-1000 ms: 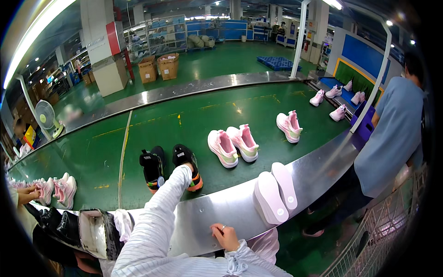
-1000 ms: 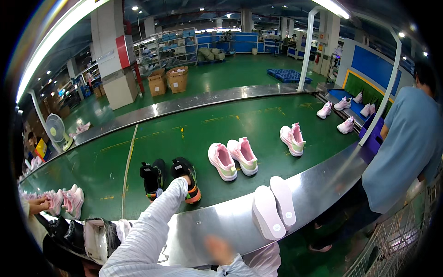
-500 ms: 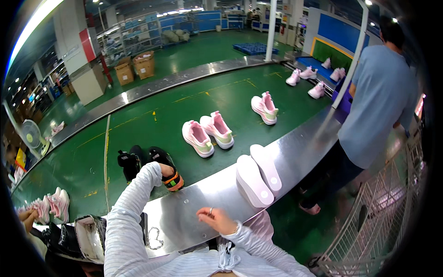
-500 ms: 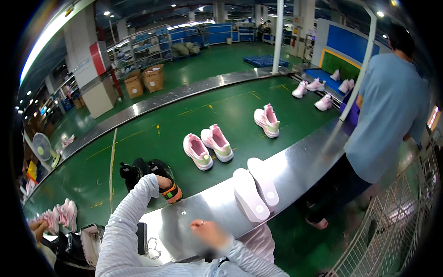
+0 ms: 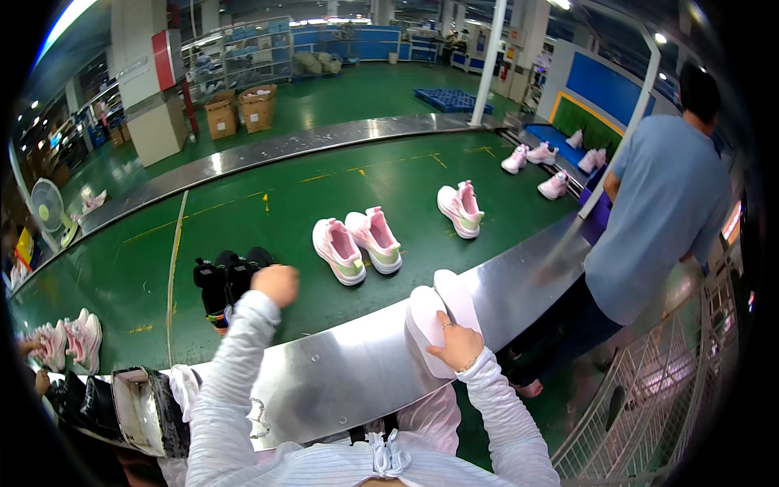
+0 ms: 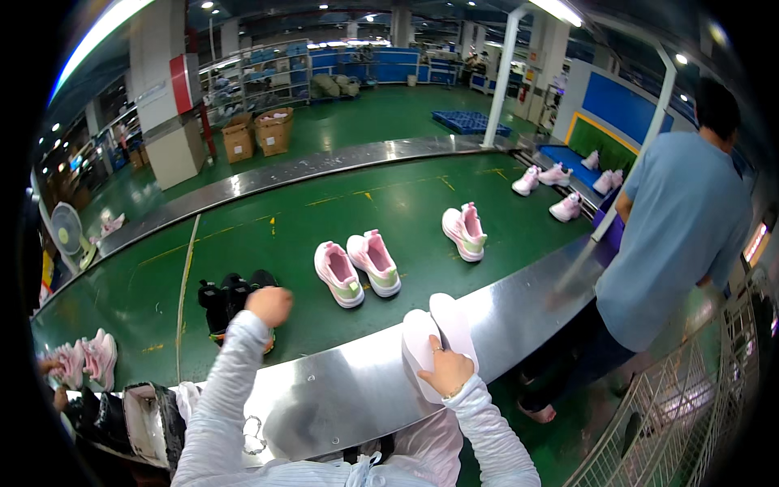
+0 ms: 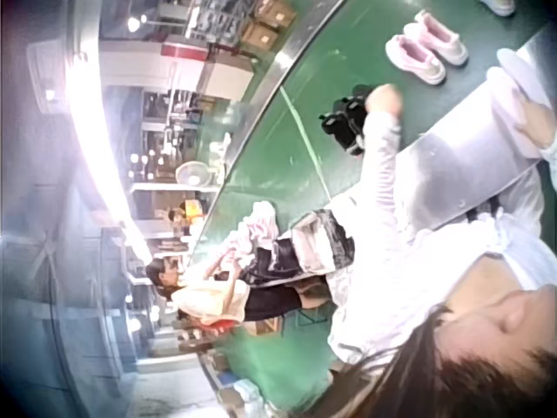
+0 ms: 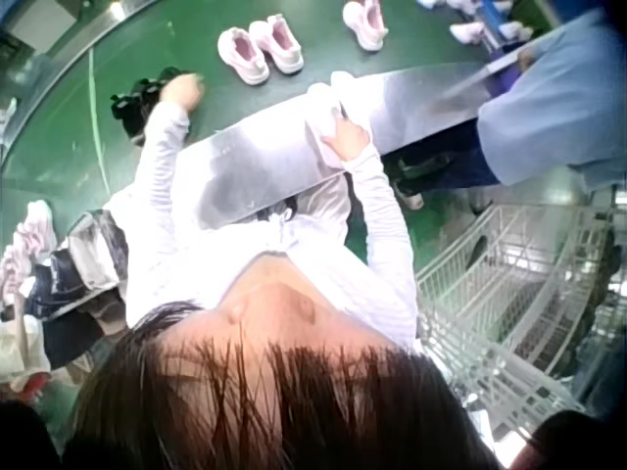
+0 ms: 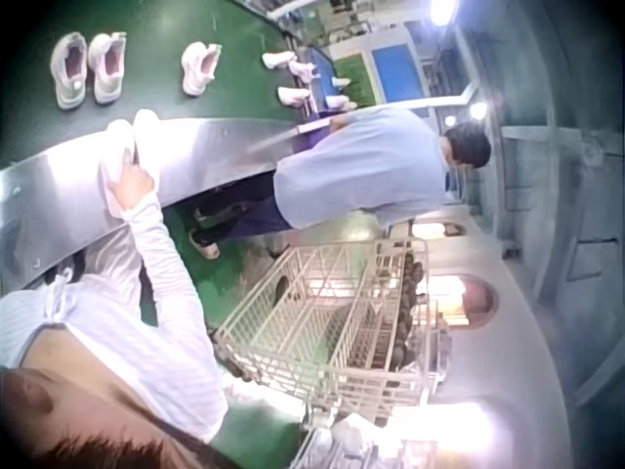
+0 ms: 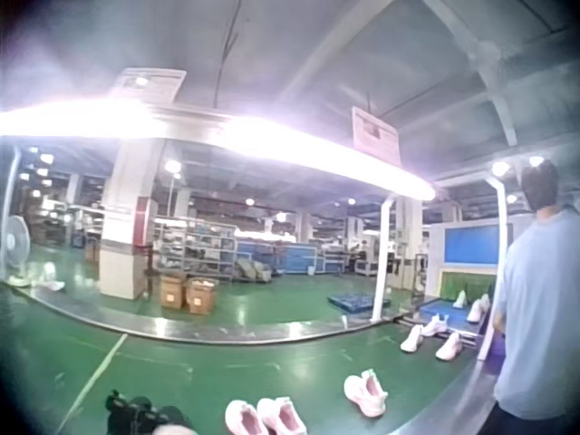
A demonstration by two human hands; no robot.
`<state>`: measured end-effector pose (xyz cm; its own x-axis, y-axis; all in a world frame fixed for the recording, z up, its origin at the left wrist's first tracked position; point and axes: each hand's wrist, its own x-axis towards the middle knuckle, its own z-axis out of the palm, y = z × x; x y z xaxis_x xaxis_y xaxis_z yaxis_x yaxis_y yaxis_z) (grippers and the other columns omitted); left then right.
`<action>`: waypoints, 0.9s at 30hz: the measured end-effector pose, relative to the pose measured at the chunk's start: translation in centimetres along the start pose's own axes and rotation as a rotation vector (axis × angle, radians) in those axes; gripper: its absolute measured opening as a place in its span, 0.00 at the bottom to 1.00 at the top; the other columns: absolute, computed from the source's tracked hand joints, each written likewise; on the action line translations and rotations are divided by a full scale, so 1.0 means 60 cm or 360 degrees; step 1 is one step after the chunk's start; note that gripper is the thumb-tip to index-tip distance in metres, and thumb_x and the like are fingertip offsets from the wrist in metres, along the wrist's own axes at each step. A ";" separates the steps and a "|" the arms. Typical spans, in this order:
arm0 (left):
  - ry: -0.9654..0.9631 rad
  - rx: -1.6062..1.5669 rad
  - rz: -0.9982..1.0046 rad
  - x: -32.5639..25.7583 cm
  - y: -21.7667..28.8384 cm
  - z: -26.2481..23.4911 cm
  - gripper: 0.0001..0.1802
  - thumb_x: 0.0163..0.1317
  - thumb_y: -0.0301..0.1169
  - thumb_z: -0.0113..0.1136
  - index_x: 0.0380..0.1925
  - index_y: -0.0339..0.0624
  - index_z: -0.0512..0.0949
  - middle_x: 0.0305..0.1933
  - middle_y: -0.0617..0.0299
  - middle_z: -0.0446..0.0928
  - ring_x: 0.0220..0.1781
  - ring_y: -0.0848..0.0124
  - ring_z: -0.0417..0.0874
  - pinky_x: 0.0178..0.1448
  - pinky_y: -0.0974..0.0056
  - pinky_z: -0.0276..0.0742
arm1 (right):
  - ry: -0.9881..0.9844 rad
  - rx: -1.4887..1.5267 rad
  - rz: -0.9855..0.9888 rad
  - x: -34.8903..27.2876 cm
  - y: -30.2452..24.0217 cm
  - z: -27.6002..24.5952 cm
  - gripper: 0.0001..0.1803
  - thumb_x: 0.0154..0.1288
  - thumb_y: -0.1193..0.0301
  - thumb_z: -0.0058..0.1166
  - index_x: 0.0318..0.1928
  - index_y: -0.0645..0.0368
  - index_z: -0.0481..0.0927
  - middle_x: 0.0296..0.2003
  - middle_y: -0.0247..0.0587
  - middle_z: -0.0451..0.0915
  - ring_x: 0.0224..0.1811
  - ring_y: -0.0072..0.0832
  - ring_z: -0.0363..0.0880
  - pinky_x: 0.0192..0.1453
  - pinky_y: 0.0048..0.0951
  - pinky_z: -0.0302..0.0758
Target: The person inserts pink plastic shoe trees into pink and white sneakers on a factory assembly line. They pick up the shoes from the conveyor belt, insert the trees, and place the shoes back on the belt for the next stage of production.
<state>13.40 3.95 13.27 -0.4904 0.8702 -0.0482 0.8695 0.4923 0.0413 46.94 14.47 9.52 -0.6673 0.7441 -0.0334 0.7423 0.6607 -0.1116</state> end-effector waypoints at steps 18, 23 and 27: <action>0.1275 -0.1373 -0.0052 0.028 0.095 0.175 0.28 0.43 0.33 0.63 0.45 0.37 0.65 0.43 0.49 0.66 0.46 0.56 0.70 0.49 0.60 0.67 | 0.0192 -0.0052 -0.0853 0.096 -0.062 -0.120 0.11 0.51 0.65 0.51 0.35 0.55 0.76 0.24 0.44 0.77 0.27 0.41 0.77 0.30 0.37 0.73; 0.1114 -0.1667 -0.0085 0.113 0.090 0.217 0.34 0.45 0.35 0.61 0.51 0.31 0.60 0.51 0.42 0.65 0.53 0.50 0.67 0.56 0.59 0.63 | 0.0098 -0.0503 -0.0928 0.200 -0.154 -0.118 0.09 0.46 0.65 0.53 0.26 0.55 0.79 0.22 0.43 0.78 0.26 0.38 0.78 0.30 0.36 0.74; 0.0913 -0.1485 -0.0273 0.130 0.083 0.200 0.17 0.55 0.41 0.47 0.36 0.39 0.73 0.34 0.44 0.74 0.37 0.49 0.75 0.43 0.53 0.70 | -0.0033 -0.0682 -0.0999 0.241 -0.196 -0.107 0.10 0.44 0.63 0.55 0.24 0.57 0.79 0.24 0.44 0.79 0.29 0.37 0.79 0.32 0.36 0.75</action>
<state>14.62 12.92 1.13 -0.7648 0.5510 0.3339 0.5193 0.2205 0.8256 28.95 18.09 16.72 -0.9700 0.2169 -0.1102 0.1792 0.9433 0.2795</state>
